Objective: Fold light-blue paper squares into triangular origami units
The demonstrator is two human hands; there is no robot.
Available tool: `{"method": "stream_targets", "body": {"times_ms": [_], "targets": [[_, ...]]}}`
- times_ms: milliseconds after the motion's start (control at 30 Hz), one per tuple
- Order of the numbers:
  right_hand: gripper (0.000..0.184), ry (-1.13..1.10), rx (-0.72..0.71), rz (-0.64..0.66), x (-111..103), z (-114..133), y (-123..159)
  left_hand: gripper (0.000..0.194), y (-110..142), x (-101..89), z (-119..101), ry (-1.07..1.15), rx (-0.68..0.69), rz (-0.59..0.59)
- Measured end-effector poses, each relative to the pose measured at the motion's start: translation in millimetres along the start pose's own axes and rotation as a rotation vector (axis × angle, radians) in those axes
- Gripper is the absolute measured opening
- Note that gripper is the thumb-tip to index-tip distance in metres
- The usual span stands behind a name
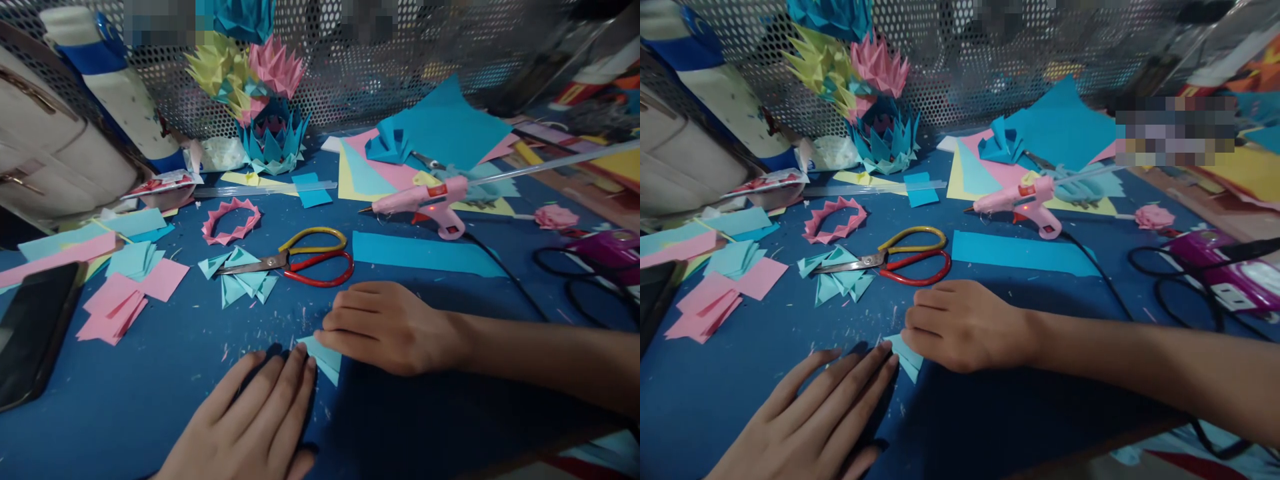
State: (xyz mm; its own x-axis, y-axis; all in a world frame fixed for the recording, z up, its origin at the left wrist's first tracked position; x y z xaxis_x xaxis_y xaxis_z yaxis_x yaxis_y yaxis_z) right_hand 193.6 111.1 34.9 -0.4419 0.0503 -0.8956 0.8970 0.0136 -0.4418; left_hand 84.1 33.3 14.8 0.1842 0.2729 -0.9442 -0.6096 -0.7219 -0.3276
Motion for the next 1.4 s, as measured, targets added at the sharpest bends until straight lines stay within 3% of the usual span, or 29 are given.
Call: {"method": "stream_targets", "body": {"times_ms": [167,933,1167,1400], "targets": [[0.025,0.006,-0.081,0.021,-0.5,3.8,-2.0,0.045,0.7,0.9,0.3,0.001,0.000,-0.004],[0.031,0.019,-0.113,0.110,3.4,2.0,0.9,0.044,1.8,-4.0,2.5,-0.071,-0.088,0.015],[0.024,0.048,-0.126,0.180,8.3,2.2,1.6,0.044,-1.4,-3.3,1.4,0.011,0.001,0.012],[0.019,-0.094,-0.150,0.142,-8.2,-5.9,6.3,0.046,-1.0,-1.9,2.2,0.021,0.032,0.043]]}}
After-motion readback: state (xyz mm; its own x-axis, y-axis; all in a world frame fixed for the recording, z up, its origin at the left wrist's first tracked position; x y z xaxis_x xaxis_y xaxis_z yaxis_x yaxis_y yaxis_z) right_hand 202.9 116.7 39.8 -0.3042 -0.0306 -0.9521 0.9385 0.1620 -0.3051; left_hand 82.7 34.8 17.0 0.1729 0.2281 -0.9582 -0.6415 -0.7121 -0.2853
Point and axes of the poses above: each hand's wrist, its own y-axis away from the middle knuckle, its own x-axis out of the palm, z = x × y, the point moved 8 cm from there along -y, towards the middle knuckle, and after that the axes turned 4 degrees about -x, right-handed, at the moved point
